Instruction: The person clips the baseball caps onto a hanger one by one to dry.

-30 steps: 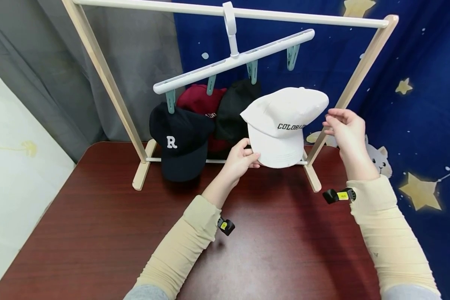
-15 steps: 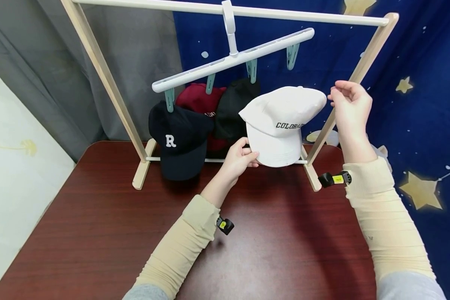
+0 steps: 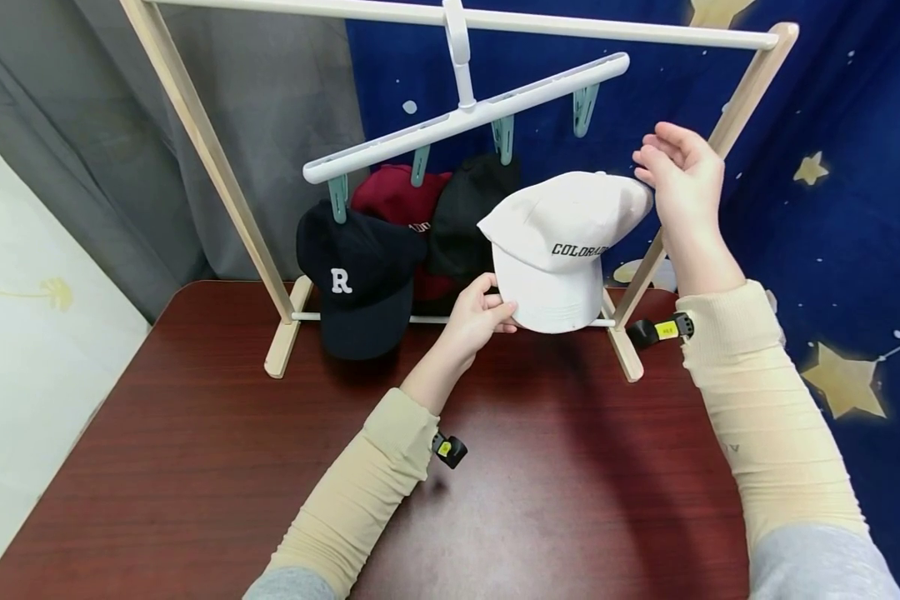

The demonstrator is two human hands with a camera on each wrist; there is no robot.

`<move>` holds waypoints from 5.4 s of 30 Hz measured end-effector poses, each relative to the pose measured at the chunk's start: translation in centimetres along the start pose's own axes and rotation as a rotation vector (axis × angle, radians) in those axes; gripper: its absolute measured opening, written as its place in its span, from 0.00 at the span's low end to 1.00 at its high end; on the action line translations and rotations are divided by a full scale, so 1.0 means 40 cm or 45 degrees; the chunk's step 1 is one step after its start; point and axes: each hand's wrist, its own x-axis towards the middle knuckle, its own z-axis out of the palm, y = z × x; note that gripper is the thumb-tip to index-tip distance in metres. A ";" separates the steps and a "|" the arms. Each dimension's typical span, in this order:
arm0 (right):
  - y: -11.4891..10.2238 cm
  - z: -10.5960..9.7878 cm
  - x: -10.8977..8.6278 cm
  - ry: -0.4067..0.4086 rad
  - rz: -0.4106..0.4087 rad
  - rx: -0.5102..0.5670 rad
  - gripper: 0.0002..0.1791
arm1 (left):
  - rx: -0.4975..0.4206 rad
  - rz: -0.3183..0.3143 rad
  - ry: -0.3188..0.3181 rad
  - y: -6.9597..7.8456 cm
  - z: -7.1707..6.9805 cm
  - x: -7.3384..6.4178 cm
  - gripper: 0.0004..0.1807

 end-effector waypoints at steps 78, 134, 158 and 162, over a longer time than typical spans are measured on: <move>-0.043 0.106 0.114 -0.350 0.328 -0.076 0.11 | 0.009 0.005 0.033 -0.008 -0.004 -0.020 0.10; 0.008 0.018 0.092 -0.210 0.413 0.008 0.09 | -0.122 0.031 0.192 -0.059 -0.042 -0.053 0.11; 0.018 0.001 0.086 -0.235 0.426 0.104 0.06 | -0.235 0.072 0.244 -0.073 -0.035 -0.057 0.12; 0.019 -0.002 0.083 -0.251 0.426 0.108 0.06 | -0.249 0.078 0.248 -0.072 -0.032 -0.056 0.12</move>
